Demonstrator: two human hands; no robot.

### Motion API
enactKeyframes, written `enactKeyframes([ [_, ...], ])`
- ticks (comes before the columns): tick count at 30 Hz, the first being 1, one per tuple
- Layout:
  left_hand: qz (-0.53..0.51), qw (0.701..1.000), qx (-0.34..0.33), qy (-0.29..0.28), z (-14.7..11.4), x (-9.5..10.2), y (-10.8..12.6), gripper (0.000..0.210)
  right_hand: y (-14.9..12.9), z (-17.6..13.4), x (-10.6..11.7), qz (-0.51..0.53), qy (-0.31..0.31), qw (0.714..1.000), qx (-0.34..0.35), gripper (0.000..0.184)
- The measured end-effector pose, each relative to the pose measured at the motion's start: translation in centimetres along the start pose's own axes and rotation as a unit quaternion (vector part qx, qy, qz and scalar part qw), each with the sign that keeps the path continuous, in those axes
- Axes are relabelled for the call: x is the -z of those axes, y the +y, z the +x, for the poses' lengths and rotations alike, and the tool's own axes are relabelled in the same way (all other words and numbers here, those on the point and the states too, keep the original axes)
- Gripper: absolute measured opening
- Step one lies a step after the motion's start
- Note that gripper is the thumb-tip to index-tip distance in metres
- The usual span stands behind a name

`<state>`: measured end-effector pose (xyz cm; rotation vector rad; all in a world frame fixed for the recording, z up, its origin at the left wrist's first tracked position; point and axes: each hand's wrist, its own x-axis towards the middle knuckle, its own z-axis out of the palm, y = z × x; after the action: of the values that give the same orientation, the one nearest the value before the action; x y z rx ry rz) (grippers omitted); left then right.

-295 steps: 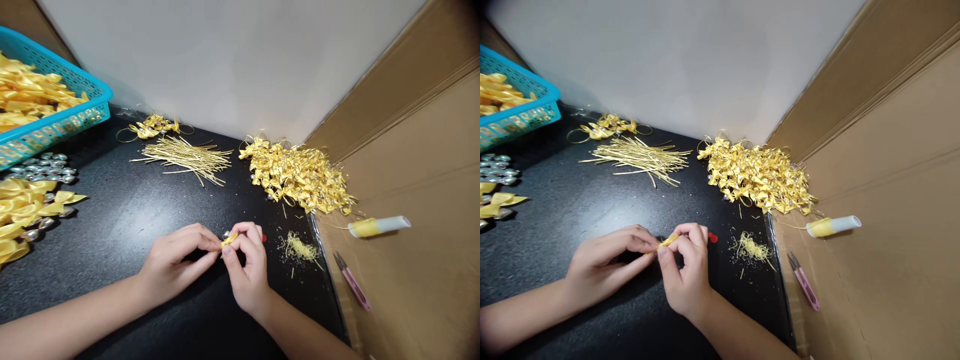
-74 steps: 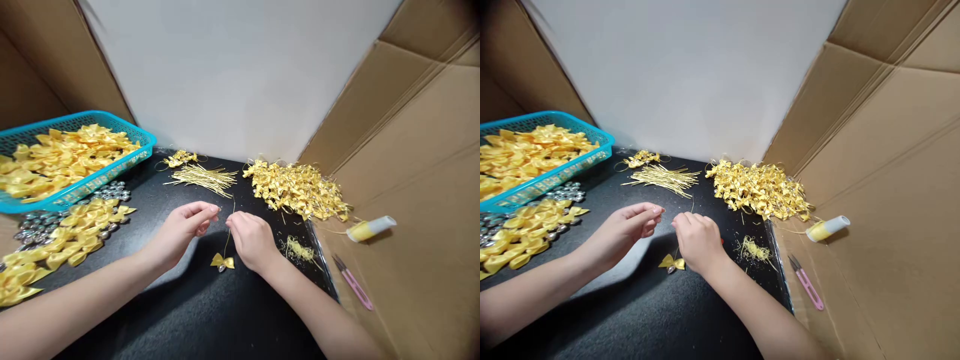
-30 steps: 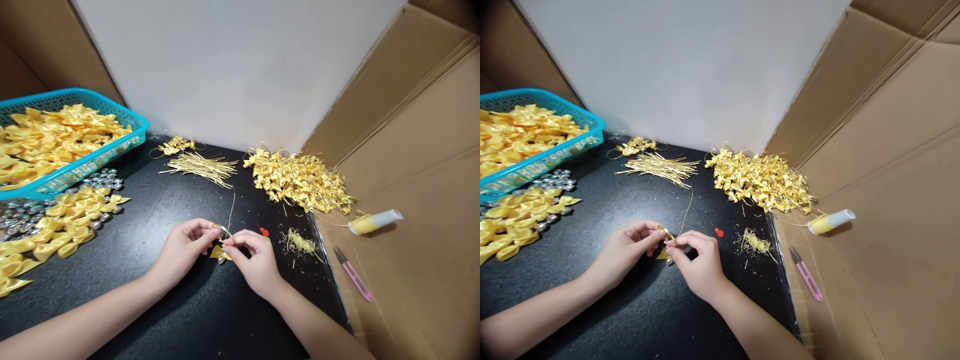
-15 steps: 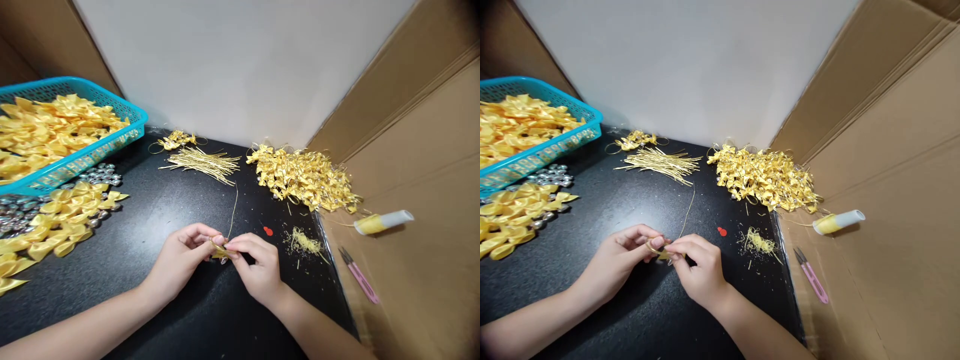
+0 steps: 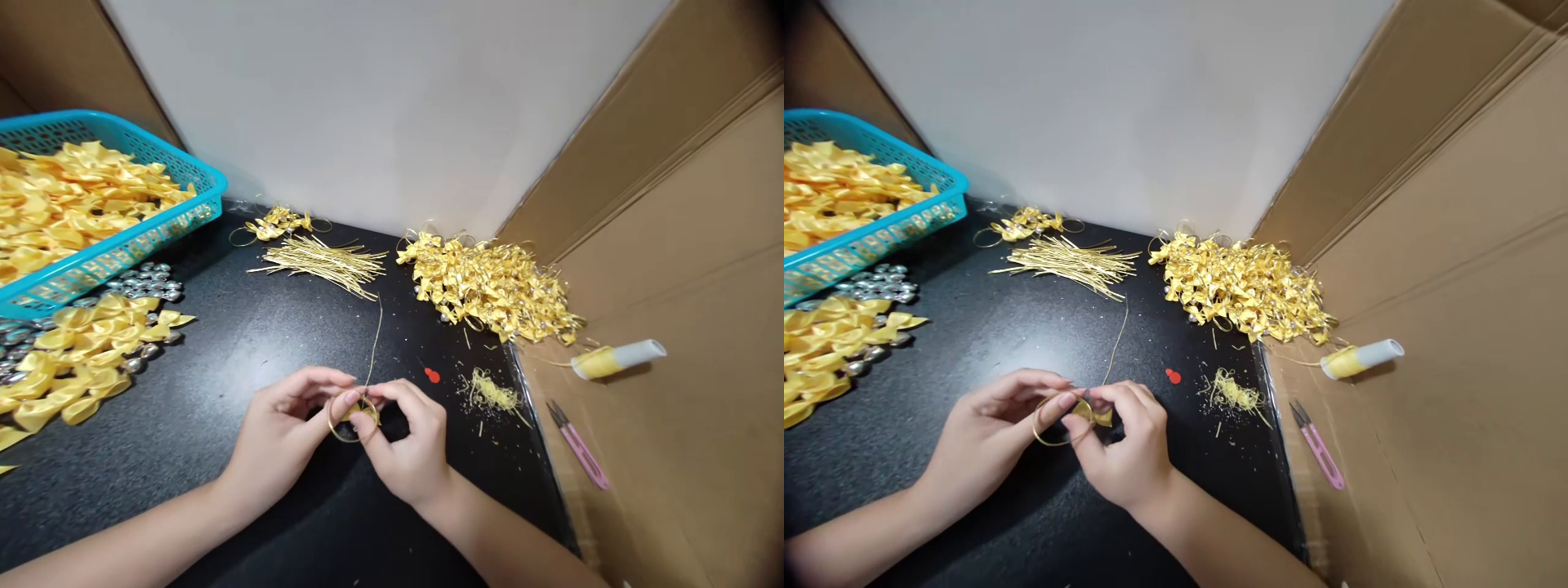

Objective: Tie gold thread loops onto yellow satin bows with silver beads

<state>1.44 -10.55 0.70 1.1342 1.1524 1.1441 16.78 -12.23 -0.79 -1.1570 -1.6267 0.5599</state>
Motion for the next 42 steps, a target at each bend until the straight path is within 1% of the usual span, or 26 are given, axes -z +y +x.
enactKeyframes([
  [2,0.022,0.999,-0.025,-0.003,-0.1,-0.1,0.0,0.007,-0.2,-0.1,0.0,0.011,-0.008,1.000,-0.021,0.006],
  [4,0.036,0.999,-0.036,-0.004,-0.1,-0.1,0.0,0.005,-0.3,-0.1,0.0,0.020,-0.014,0.999,-0.031,0.013],
  [7,0.035,0.999,-0.037,-0.006,-0.1,-0.1,-0.2,0.004,-0.3,-0.1,0.1,0.025,-0.016,0.999,-0.025,0.019],
  [12,0.027,0.999,-0.038,-0.011,-0.1,0.1,-0.5,0.005,-0.3,-0.1,0.1,0.031,-0.021,0.999,-0.026,0.021],
  [16,0.044,0.998,-0.046,-0.014,-0.2,0.2,-0.4,0.002,-0.2,-0.2,0.0,0.032,-0.022,0.999,-0.033,0.020],
  [21,0.070,0.995,-0.064,-0.018,-0.2,0.3,-0.5,0.004,-0.2,-0.1,0.1,0.031,-0.024,0.998,-0.051,0.009],
  [24,0.099,0.991,-0.093,-0.021,-0.3,0.3,-0.7,0.004,-0.4,-0.1,0.2,0.033,-0.028,0.997,-0.062,0.005],
  [26,0.117,0.986,-0.113,-0.027,-0.3,0.4,-0.9,0.005,-0.4,0.0,0.2,0.030,-0.027,0.997,-0.063,0.007],
  [28,0.126,0.984,-0.126,-0.030,-0.3,0.3,-1.0,0.006,-0.4,0.0,0.2,0.024,-0.026,0.998,-0.057,0.013],
  [31,0.120,0.986,-0.114,-0.025,-0.3,0.2,-1.0,0.006,-0.3,0.0,0.2,0.014,-0.022,0.999,-0.042,0.020],
  [35,0.103,0.990,-0.088,-0.022,-0.3,0.1,-1.0,0.006,-0.2,-0.1,0.1,0.010,-0.017,0.999,-0.027,0.019],
  [42,0.089,0.993,-0.079,-0.026,-0.2,0.4,-1.1,0.005,0.0,-0.1,0.0,0.024,-0.014,0.999,-0.028,0.020],
])
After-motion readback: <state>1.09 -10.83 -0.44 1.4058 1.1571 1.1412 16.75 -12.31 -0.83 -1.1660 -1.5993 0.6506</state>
